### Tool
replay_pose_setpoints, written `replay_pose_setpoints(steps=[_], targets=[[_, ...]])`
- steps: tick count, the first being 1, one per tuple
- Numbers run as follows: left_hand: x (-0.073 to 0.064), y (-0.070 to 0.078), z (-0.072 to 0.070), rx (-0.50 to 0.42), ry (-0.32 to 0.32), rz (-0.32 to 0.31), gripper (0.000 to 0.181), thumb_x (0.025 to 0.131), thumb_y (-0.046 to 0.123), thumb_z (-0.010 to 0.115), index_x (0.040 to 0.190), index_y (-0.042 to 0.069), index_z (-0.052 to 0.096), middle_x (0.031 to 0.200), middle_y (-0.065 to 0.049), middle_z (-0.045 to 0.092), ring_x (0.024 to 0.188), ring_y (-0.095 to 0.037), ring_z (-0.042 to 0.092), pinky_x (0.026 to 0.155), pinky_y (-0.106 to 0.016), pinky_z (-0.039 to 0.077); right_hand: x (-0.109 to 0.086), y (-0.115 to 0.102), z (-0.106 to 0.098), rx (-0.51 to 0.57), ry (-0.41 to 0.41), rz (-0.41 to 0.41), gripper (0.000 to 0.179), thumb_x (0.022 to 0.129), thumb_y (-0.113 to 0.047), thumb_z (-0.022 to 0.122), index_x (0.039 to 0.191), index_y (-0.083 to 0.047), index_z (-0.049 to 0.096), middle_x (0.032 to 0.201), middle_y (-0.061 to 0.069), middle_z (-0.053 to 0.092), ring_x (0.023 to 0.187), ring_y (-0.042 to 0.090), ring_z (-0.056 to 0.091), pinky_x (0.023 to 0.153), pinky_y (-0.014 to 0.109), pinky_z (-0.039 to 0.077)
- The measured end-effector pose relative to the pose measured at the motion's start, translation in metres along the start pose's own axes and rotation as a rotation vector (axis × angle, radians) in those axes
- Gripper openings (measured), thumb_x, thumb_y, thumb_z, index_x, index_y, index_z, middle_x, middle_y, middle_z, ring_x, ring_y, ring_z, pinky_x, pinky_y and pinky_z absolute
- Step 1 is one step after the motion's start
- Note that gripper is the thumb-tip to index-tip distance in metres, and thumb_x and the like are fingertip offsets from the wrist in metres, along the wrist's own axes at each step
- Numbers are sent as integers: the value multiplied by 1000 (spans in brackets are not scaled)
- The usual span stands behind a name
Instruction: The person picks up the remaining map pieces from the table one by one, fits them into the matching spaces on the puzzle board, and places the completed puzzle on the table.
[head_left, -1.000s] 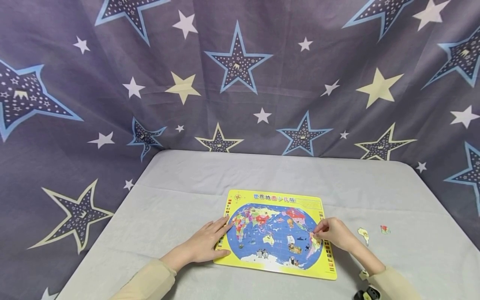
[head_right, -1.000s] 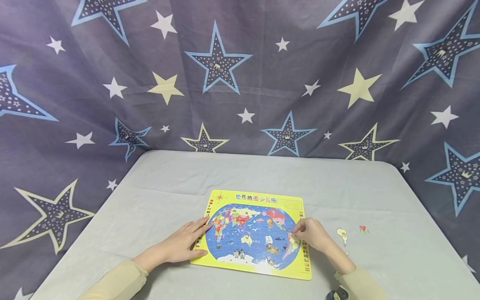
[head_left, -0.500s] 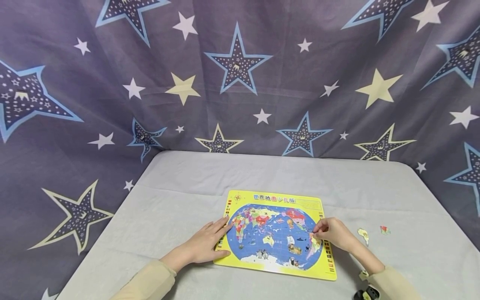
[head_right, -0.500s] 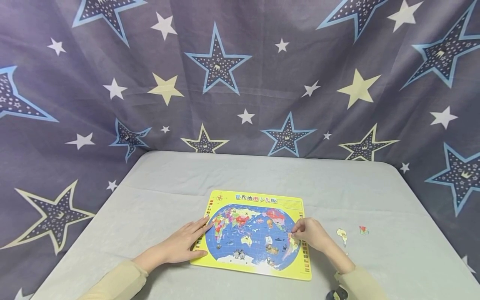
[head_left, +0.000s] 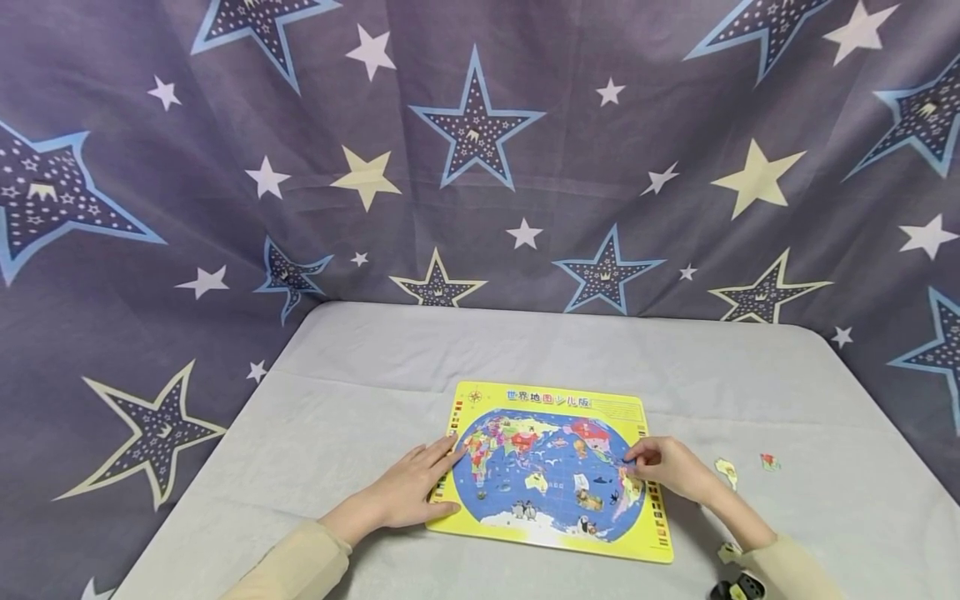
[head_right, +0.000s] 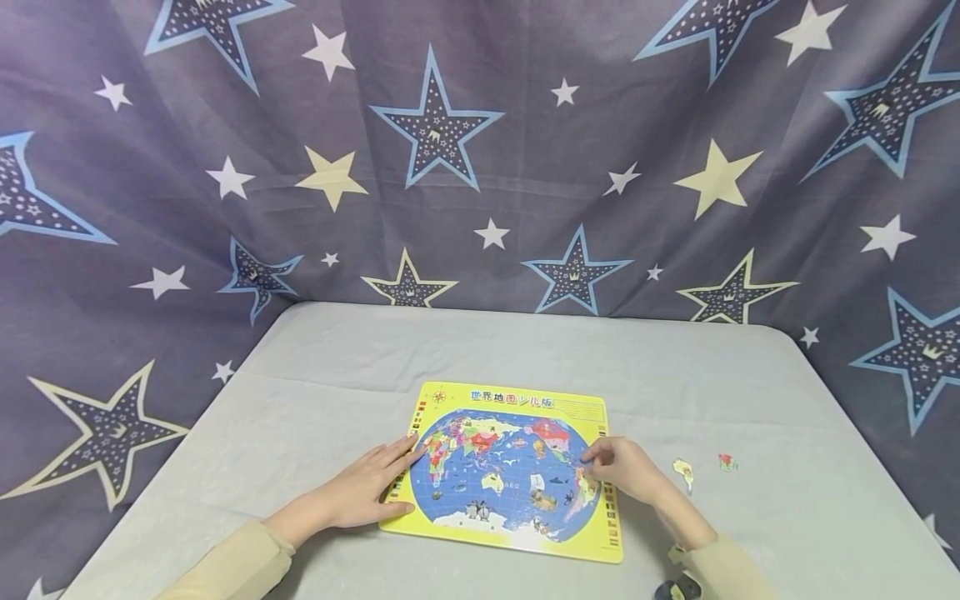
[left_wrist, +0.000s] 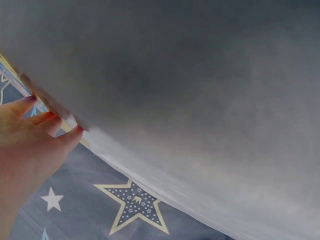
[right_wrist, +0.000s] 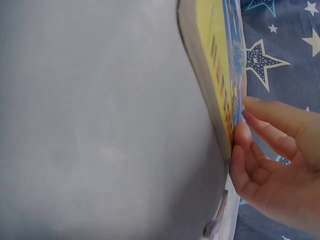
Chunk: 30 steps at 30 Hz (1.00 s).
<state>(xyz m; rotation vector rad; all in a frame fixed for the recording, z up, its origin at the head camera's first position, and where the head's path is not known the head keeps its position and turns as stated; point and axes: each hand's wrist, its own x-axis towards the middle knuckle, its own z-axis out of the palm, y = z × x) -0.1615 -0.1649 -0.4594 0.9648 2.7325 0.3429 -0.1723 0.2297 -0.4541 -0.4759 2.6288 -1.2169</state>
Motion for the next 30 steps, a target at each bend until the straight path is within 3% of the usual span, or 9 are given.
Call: replay_pose_setpoints(steps=[8, 18, 25, 30], targets=[[0, 0, 0, 5, 3, 1, 75, 84, 55, 44, 141, 9, 25, 147, -11, 15, 133, -23, 16, 106, -45, 19, -4, 0, -6, 69, -48, -1, 18, 81, -6, 60, 95, 5, 62, 79, 4, 56, 69, 10, 52, 61, 20, 47], [0, 0, 1, 1, -1, -6, 75, 84, 55, 45, 140, 10, 25, 147, -10, 15, 133, -22, 16, 106, -45, 19, -10, 7, -13, 44, -17, -96, 20, 80, -11, 61, 93, 4, 63, 79, 1, 60, 73, 10, 56, 64, 22, 49], [0, 0, 1, -1, 1, -7, 75, 84, 55, 44, 141, 10, 25, 147, -10, 15, 133, -22, 15, 106, -44, 18, -16, 2, -20, 43, -23, 28, 24, 82, -14, 60, 98, 4, 61, 88, 8, 62, 79, 16, 57, 67, 21, 48], [0, -1, 1, -1, 2, -5, 75, 84, 55, 45, 141, 10, 25, 147, -10, 15, 134, -22, 15, 106, -44, 18, -20, 6, -24, 38, -10, 38, 24, 83, -12, 59, 100, 6, 60, 89, 11, 62, 78, 17, 58, 64, 22, 49]])
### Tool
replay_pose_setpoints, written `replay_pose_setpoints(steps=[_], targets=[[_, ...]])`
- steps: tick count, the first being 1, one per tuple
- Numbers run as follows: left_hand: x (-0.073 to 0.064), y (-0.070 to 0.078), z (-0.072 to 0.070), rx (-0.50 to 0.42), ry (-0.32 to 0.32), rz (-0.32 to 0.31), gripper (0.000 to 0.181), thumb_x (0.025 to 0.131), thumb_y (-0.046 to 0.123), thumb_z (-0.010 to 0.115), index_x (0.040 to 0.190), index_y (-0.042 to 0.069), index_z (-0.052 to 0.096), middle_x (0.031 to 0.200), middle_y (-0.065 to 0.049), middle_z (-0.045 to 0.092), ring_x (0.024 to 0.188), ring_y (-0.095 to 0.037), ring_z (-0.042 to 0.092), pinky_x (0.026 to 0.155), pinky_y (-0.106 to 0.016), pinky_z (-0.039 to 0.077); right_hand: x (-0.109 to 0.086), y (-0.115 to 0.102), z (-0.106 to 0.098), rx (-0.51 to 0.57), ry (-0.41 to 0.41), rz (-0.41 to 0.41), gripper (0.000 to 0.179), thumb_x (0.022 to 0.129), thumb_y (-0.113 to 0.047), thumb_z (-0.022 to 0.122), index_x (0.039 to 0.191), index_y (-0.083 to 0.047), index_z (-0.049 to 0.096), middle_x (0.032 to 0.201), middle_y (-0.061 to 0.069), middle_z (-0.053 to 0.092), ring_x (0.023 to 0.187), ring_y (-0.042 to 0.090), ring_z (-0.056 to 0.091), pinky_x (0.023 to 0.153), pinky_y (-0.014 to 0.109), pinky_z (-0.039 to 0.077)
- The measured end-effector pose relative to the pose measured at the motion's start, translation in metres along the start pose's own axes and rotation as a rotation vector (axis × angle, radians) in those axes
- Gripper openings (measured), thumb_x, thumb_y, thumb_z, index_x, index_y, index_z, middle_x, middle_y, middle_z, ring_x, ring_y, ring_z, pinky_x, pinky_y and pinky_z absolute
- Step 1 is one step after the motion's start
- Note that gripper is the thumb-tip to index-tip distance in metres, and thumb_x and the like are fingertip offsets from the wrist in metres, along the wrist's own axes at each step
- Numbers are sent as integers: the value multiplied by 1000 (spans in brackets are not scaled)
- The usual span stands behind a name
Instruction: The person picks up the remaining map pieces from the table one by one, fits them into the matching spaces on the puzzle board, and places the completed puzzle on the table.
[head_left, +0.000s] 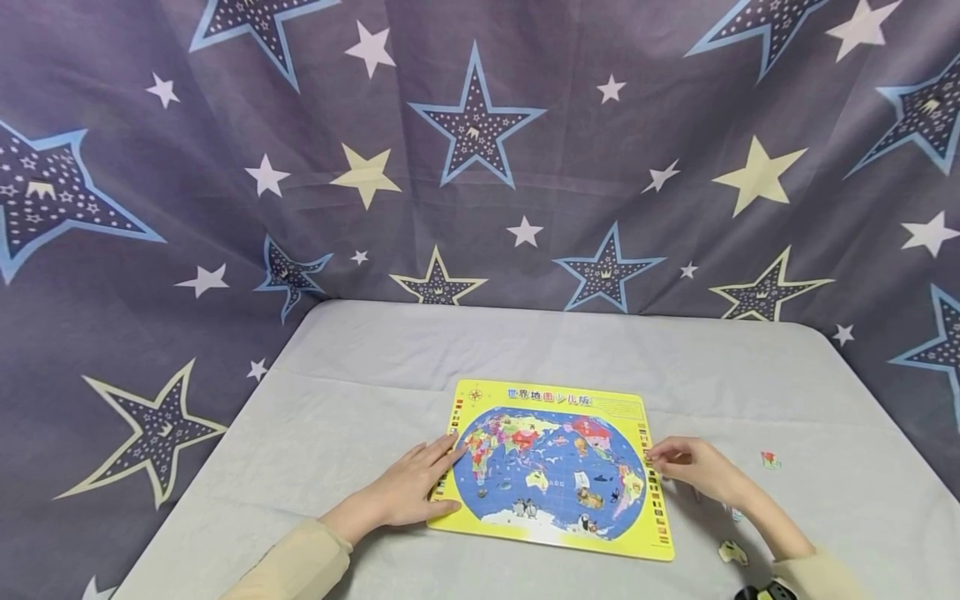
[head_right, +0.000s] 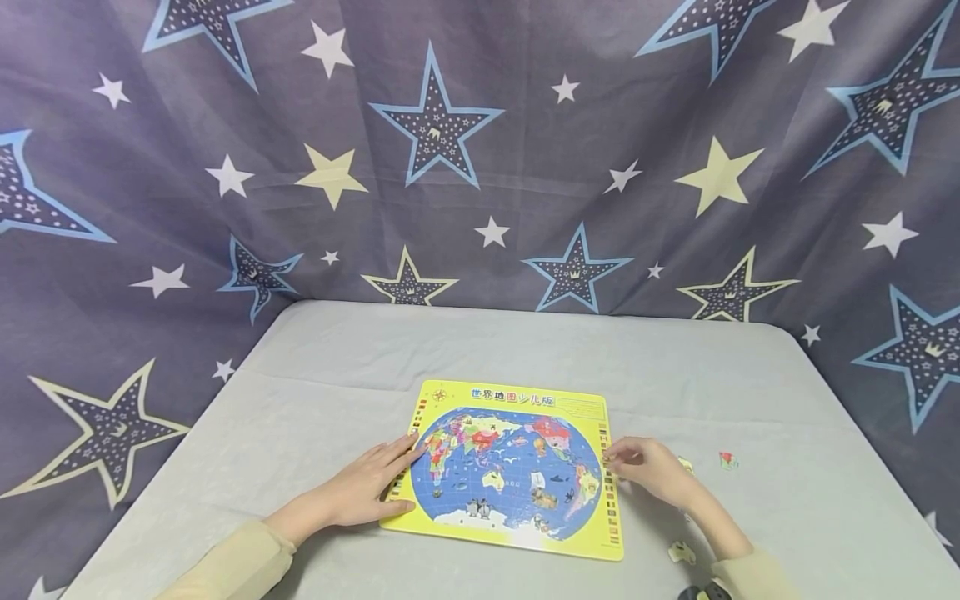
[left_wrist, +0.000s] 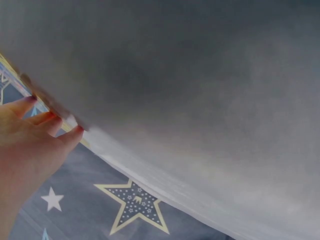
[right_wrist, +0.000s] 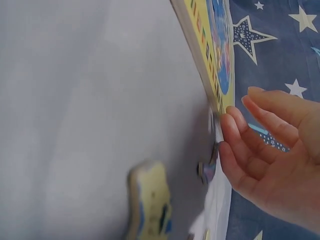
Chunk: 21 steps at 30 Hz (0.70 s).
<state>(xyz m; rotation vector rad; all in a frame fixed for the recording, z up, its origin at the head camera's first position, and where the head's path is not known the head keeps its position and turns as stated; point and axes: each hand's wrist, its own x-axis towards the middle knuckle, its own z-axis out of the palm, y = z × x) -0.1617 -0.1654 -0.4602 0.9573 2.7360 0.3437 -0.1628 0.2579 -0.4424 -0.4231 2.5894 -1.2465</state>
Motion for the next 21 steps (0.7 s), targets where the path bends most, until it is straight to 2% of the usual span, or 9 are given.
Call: replay_pose_setpoints(steps=[7, 15, 21], targets=[[0, -1, 1, 6, 1, 1, 75, 84, 56, 44, 141, 10, 25, 147, -9, 14, 134, -21, 15, 106, -44, 18, -8, 5, -8, -11, 25, -27, 25, 82, -9, 59, 99, 9, 59, 90, 16, 62, 74, 15, 59, 62, 22, 50], [1, -1, 1, 9, 9, 6, 75, 84, 56, 43, 140, 10, 25, 147, -10, 15, 134, -21, 15, 106, -44, 19, -16, 11, -15, -26, 31, 30, 26, 83, -12, 60, 101, 6, 60, 92, 13, 63, 75, 14, 59, 61, 22, 49], [0, -1, 1, 11, 3, 4, 75, 84, 56, 44, 141, 10, 25, 147, -9, 15, 134, -21, 15, 106, -43, 18, -23, 15, -19, -44, 35, 29, 25, 82, -11, 61, 100, 6, 61, 90, 12, 63, 72, 7, 57, 59, 21, 48]])
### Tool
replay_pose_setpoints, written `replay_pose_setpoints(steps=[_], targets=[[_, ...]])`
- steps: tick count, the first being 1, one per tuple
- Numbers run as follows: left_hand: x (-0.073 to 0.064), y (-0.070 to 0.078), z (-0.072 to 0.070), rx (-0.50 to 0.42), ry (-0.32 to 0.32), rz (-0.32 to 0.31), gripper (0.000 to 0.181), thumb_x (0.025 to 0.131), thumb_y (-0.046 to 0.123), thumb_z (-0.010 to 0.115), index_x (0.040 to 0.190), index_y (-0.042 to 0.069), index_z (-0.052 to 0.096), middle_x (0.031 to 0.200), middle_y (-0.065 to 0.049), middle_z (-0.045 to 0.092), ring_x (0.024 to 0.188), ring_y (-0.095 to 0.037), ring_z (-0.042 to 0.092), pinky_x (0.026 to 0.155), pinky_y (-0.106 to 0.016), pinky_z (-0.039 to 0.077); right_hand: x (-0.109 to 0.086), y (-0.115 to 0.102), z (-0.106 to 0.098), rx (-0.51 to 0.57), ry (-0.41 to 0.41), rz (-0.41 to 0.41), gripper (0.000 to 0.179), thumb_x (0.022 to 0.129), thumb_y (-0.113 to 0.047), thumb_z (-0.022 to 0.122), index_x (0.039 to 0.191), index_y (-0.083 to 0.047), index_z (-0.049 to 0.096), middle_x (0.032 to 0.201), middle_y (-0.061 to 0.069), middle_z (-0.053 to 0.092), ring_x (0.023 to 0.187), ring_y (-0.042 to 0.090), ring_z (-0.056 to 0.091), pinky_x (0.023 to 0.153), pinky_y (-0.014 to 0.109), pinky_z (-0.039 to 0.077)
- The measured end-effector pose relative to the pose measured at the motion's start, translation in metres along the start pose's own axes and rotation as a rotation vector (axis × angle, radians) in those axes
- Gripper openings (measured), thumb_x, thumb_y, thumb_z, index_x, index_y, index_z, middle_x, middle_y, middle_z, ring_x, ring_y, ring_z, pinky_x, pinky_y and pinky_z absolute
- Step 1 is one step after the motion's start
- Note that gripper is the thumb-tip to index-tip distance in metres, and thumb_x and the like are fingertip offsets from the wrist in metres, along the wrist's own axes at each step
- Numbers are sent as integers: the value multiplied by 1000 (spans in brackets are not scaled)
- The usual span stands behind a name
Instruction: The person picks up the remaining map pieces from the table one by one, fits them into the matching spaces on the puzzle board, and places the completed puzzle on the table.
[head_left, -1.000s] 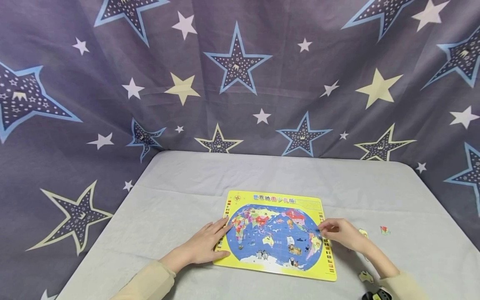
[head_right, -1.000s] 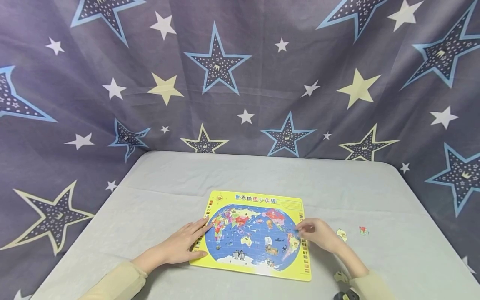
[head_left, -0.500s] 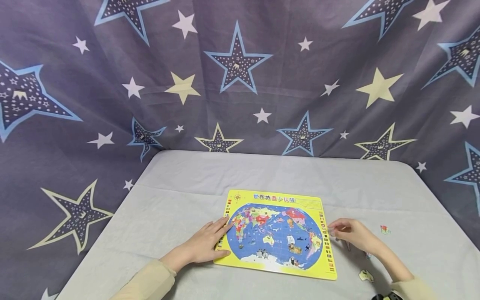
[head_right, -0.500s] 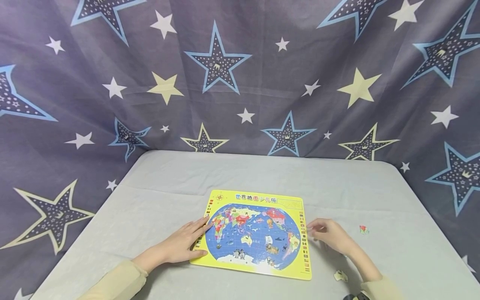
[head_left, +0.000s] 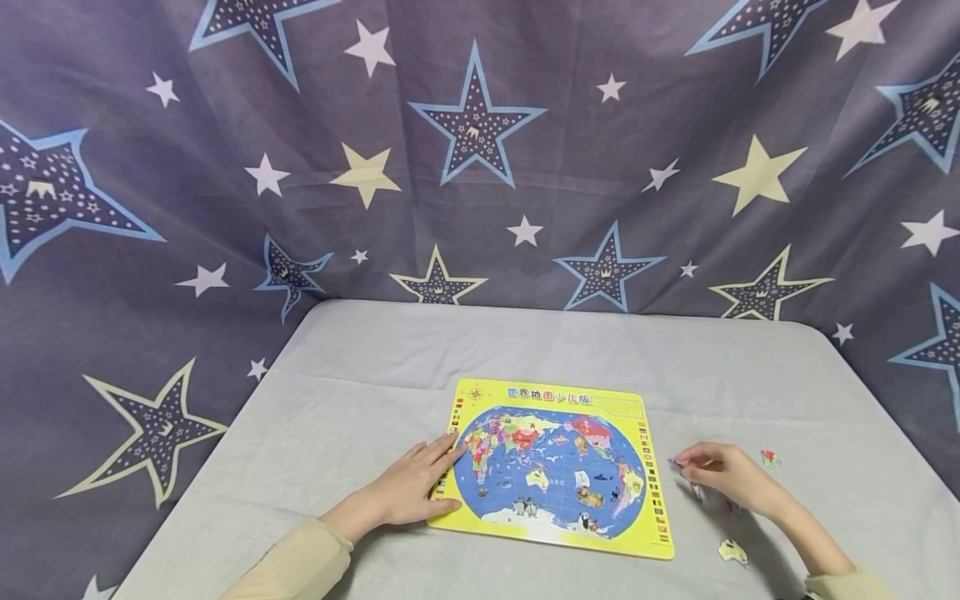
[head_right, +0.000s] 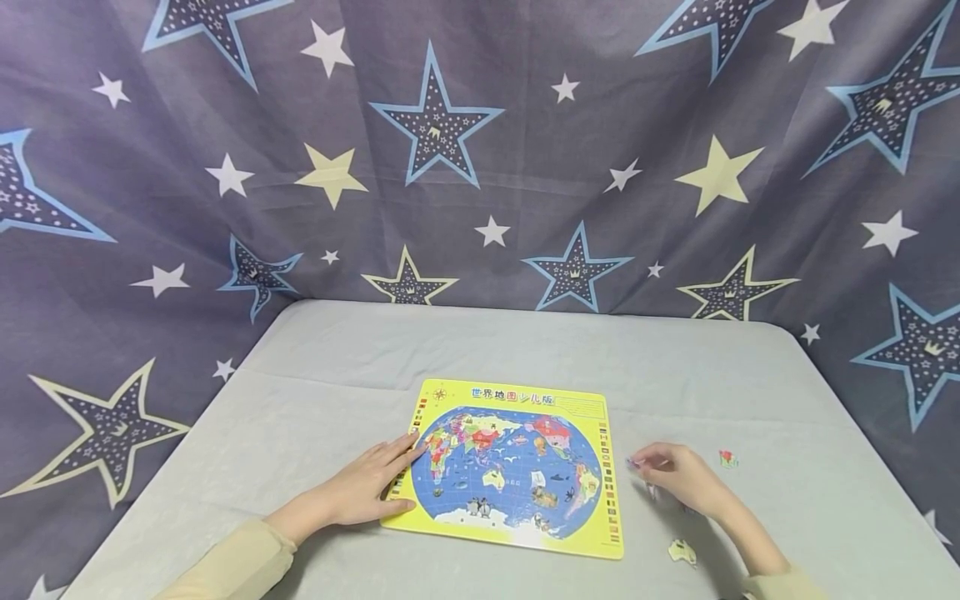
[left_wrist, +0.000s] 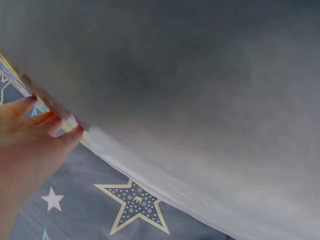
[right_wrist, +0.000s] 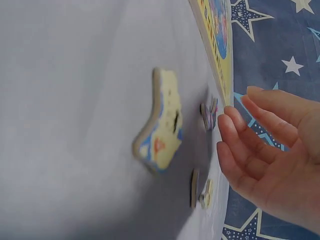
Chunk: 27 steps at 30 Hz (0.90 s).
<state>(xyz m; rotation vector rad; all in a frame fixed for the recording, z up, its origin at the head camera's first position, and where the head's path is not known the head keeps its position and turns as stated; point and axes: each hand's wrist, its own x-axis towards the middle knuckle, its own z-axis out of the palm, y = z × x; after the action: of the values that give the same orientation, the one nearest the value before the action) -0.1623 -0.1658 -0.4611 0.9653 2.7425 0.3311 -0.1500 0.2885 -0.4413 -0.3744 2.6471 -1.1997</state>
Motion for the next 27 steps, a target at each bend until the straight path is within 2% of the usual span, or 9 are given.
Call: replay_pose_setpoints(steps=[14, 23, 27], targets=[[0, 0, 1, -5, -3, -3, 75, 84, 56, 44, 141, 11, 25, 147, -9, 15, 134, -21, 15, 106, -44, 18, -17, 7, -9, -42, 20, -8, 26, 83, -13, 60, 100, 7, 60, 86, 9, 62, 71, 3, 57, 60, 21, 49], [0, 0, 1, -2, -2, -1, 75, 84, 56, 44, 141, 11, 24, 147, -9, 14, 134, -21, 15, 106, -44, 18, -22, 14, -12, -25, 21, -99, 22, 81, -3, 59, 98, 11, 59, 78, 6, 61, 66, 2, 55, 54, 22, 48], [0, 0, 1, -4, -1, 0, 76, 84, 56, 43, 141, 10, 25, 147, -9, 15, 134, -21, 15, 106, -44, 18, -22, 15, -12, -28, 12, -98, 22, 80, -2, 60, 98, 10, 59, 76, 5, 60, 66, 1, 55, 53, 22, 48]])
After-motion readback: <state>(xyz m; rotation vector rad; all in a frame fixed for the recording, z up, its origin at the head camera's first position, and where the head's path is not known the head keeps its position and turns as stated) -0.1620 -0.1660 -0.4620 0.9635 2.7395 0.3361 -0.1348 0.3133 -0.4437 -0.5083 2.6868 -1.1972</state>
